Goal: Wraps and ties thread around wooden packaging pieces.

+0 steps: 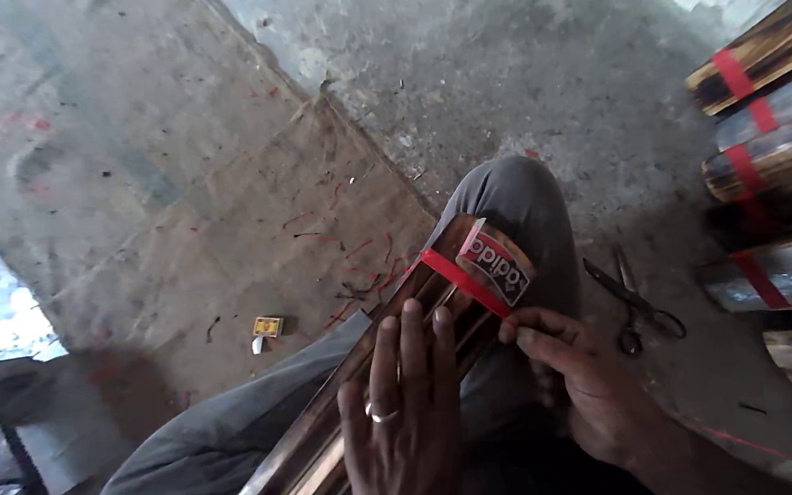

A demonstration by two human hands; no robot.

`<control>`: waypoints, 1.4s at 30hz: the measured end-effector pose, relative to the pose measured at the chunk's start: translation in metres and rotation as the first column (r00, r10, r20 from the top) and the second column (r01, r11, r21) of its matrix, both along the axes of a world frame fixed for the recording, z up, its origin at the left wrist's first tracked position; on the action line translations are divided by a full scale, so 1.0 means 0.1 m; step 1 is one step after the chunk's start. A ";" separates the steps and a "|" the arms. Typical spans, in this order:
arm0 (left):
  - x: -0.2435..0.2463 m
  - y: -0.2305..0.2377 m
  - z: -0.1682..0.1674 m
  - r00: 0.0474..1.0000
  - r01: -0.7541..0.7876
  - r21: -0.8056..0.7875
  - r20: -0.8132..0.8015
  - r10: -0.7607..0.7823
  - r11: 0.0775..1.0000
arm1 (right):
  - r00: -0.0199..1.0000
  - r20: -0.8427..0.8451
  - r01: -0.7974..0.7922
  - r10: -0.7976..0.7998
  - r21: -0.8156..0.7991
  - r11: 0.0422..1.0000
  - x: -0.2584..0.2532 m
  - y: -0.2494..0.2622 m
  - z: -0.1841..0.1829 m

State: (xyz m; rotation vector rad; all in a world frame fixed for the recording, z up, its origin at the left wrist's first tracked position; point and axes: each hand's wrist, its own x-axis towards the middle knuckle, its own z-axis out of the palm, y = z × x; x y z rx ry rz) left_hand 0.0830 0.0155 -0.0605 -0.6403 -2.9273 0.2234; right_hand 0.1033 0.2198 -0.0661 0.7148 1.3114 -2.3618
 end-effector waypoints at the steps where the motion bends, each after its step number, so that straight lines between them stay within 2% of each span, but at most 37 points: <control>1: -0.02 0.00 -0.01 1.000 0.001 0.006 -0.010 -0.001 1.000 | 1.000 0.010 0.022 -0.021 -0.015 1.000 0.07 0.02 -0.03; 5: -0.08 -0.01 0.03 1.000 0.013 0.002 0.009 -0.013 1.000 | 0.996 0.041 0.083 -0.079 -0.133 0.988 0.28 0.08 -0.15; 8: -0.13 0.03 0.07 0.999 0.033 0.012 0.030 -0.033 0.999 | 0.996 0.068 0.071 -0.058 -0.200 0.977 0.36 0.07 -0.22; 14: -0.24 0.02 0.14 0.995 0.053 0.046 0.080 -0.057 0.998 | 0.991 0.101 0.114 -0.093 -0.229 0.967 0.31 0.03 -0.24; 16: -0.31 -0.01 0.22 0.990 0.046 0.087 0.131 -0.057 0.995 | 0.997 0.048 0.072 -0.063 -0.224 0.972 0.28 0.02 -0.23; 18: -0.42 -0.08 0.40 0.958 0.035 0.152 0.276 -0.076 0.988 | 0.999 -0.025 0.029 -0.035 -0.190 0.981 0.24 -0.01 -0.17; 21: -0.61 -0.26 0.64 0.821 -0.011 0.330 0.541 -0.180 0.944 | 0.983 -0.185 -0.036 0.008 -0.149 0.988 0.15 -0.06 -0.01; 23: -0.71 -0.37 0.70 0.652 -0.103 0.485 0.692 -0.310 0.868 | 0.961 -0.276 -0.054 0.012 -0.146 0.988 0.09 -0.09 0.11; 26: -0.77 -0.50 0.60 0.398 -0.306 0.628 0.767 -0.503 0.716 | 0.949 -0.314 -0.037 -0.009 -0.141 0.989 0.03 -0.13 0.20; 27: -0.76 -0.51 0.56 0.396 -0.341 0.638 0.764 -0.510 0.691 | 0.953 -0.302 -0.026 -0.008 -0.110 0.994 0.01 -0.14 0.18; 28: -0.74 -0.52 0.54 0.468 -0.321 0.641 0.748 -0.471 0.697 | 0.959 -0.282 -0.026 0.008 -0.062 0.998 -0.01 -0.15 0.14; 29: -0.70 -0.53 0.53 0.599 -0.254 0.640 0.693 -0.402 0.725 | 0.966 -0.258 -0.028 0.023 -0.018 0.999 -0.03 -0.15 0.09; 31: -0.55 -0.47 0.50 0.857 -0.125 0.551 0.480 -0.190 0.825 | 0.978 -0.206 -0.019 0.033 0.070 0.997 -0.08 -0.16 0.01; 32: -0.43 -0.40 0.43 0.929 -0.086 0.474 0.356 -0.101 0.877 | 0.983 -0.181 -0.016 0.034 0.102 0.995 -0.09 -0.17 -0.01; 34: -0.16 -0.23 0.19 0.972 -0.077 0.274 0.233 0.012 0.959 | 0.988 -0.144 -0.029 0.054 0.166 0.986 -0.08 -0.17 -0.04; 36: 0.01 -0.10 -0.13 0.979 -0.107 0.144 0.190 0.079 0.984 | 0.989 -0.135 -0.036 0.064 0.199 0.979 0.02 -0.15 -0.09; 38: 0.04 -0.07 -0.26 0.982 -0.110 0.137 0.168 0.086 0.985 | 0.995 -0.089 -0.025 0.046 0.218 0.976 0.17 -0.07 -0.17; 42: -0.01 -0.09 -0.21 0.978 -0.093 0.153 0.198 0.061 0.984 | 0.998 -0.031 0.058 -0.053 0.187 0.981 0.41 0.11 -0.27</control>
